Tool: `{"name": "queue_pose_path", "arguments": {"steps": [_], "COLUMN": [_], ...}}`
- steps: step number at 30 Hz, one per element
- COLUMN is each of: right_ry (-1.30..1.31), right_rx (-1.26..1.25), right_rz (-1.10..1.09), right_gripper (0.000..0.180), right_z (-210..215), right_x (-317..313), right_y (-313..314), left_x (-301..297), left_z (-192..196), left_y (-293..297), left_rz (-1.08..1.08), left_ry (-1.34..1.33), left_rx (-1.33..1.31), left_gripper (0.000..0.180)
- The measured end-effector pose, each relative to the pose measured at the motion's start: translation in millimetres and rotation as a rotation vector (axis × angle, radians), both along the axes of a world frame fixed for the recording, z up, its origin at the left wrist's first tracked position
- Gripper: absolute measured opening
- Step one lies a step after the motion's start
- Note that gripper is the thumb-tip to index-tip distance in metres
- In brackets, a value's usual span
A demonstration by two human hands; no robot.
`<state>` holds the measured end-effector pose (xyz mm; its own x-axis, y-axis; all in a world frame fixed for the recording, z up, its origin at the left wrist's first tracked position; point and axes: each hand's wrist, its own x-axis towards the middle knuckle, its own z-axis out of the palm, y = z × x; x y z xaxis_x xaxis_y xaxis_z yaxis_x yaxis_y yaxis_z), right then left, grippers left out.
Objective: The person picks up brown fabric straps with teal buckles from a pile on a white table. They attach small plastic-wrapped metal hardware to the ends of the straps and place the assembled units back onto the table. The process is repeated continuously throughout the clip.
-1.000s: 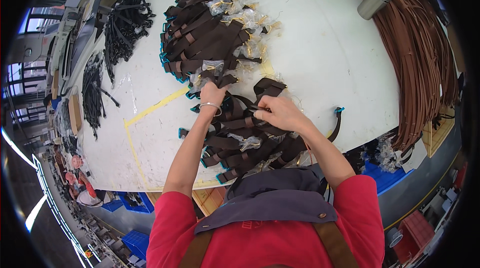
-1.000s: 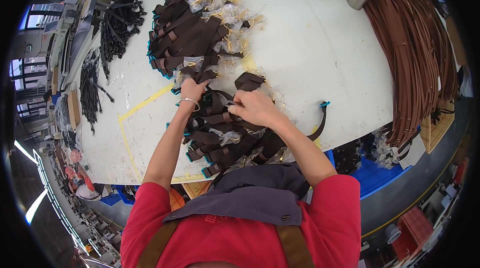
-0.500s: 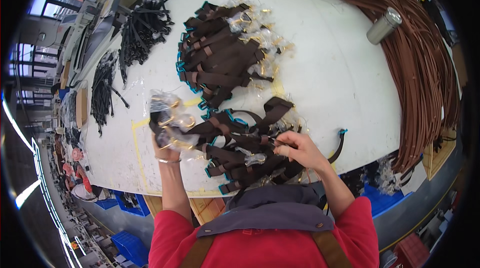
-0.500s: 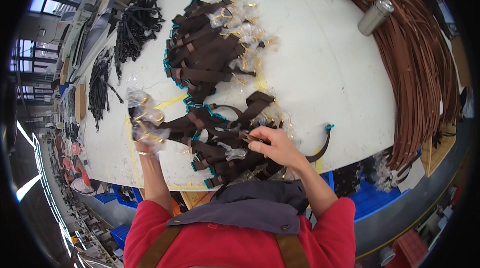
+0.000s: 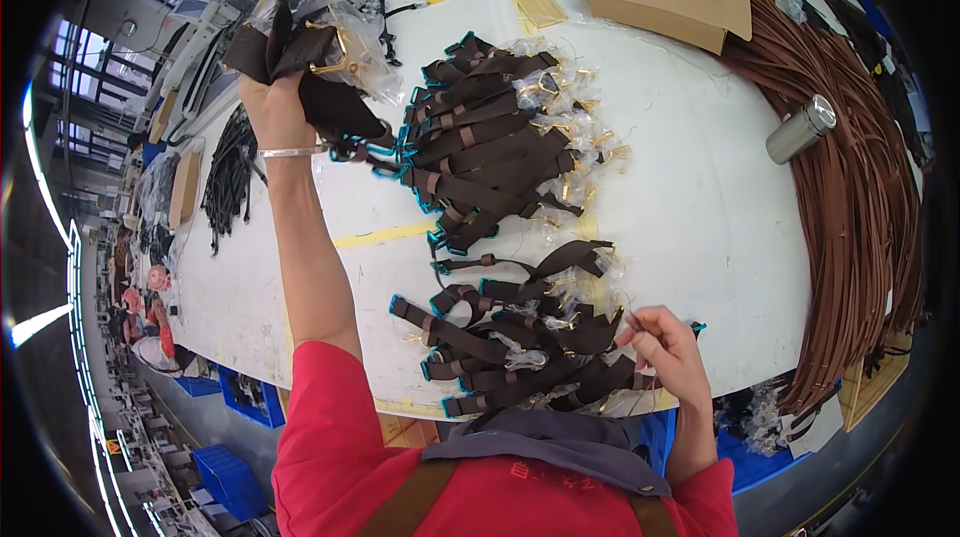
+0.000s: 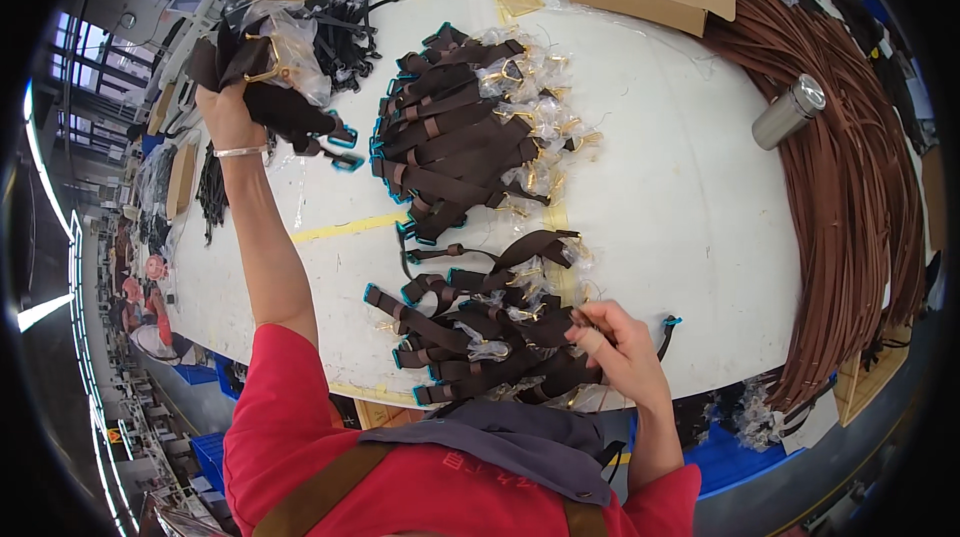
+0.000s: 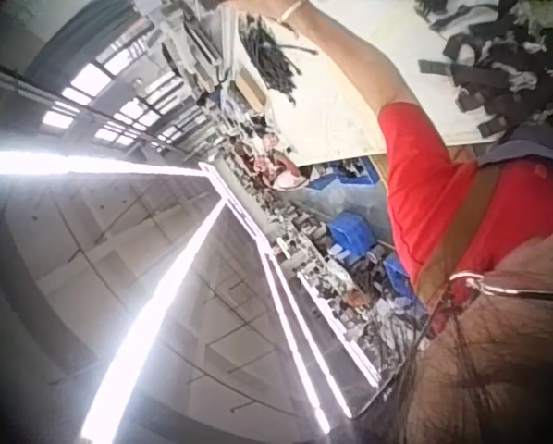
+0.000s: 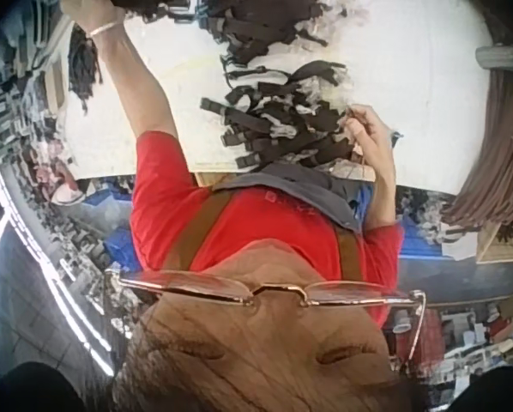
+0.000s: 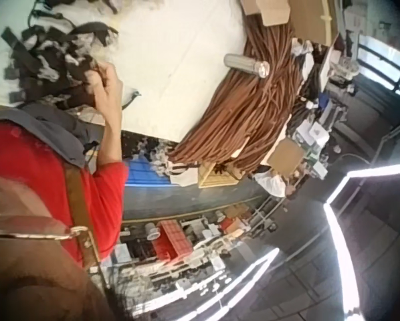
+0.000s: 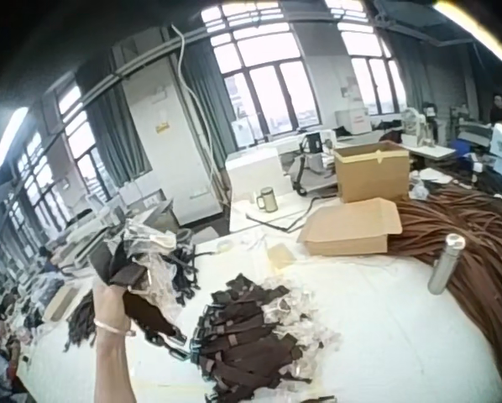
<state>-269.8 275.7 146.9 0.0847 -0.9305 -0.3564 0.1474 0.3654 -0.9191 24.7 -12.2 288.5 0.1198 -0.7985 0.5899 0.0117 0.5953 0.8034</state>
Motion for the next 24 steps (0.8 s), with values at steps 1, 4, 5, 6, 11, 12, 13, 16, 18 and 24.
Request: {"name": "queue_pose_path", "arguments": {"steps": [1, 4, 5, 6, 11, 12, 13, 16, 18, 24], "right_ry": [0.038, 0.153, 0.176, 0.198, 0.183, 0.193, 0.204, 0.191, 0.209, 0.336], "right_rx": [-0.038, -0.15, -0.185, -0.221, -0.095, -0.041, 0.009, 0.069, 0.108, 0.213], "right_rz": [0.007, 0.025, 0.043, 0.06, -0.048, -0.065, -0.084, -0.241, -0.303, -0.347], "right_gripper": [0.021, 0.022, 0.022, 0.022, 0.02, 0.02, 0.019, 0.018, 0.017, 0.019], "right_z": [0.3, 7.2, 12.5, 16.4, 7.3, 5.1, 4.7, 4.1, 6.0, 4.3], "right_x": [4.6, 15.9, 18.3, 18.5, -5.6, -13.2, -19.2, -30.2, -37.0, -46.4], "right_y": [-13.8, -41.2, -46.0, -49.0, -22.8, -13.8, -5.2, 21.1, 33.7, 60.2], "left_x": [-1.6, 1.9, 6.4, 9.3, -16.0, -28.3, -42.8, -93.8, -111.5, -90.3], "left_z": [3.8, 17.2, 23.1, 31.2, 46.9, 40.6, 29.8, -55.2, -157.6, -250.7], "left_y": [-3.5, -24.6, -30.5, -34.3, -56.3, -62.1, -67.1, -87.1, -92.8, -97.4], "left_rz": [-0.048, 0.029, 0.086, 0.115, 0.23, 0.175, 0.138, 0.248, 0.224, 0.044], "left_ry": [0.058, 0.054, 0.017, -0.036, -0.408, -0.434, -0.497, -0.805, -1.276, -1.591], "left_rx": [-0.041, -0.031, -0.043, -0.075, -0.283, -0.295, -0.292, -0.304, 0.008, 0.177], "left_gripper": [0.03, 0.03, 0.032, 0.033, 0.032, 0.032, 0.034, 0.035, 0.046, 0.06]}}
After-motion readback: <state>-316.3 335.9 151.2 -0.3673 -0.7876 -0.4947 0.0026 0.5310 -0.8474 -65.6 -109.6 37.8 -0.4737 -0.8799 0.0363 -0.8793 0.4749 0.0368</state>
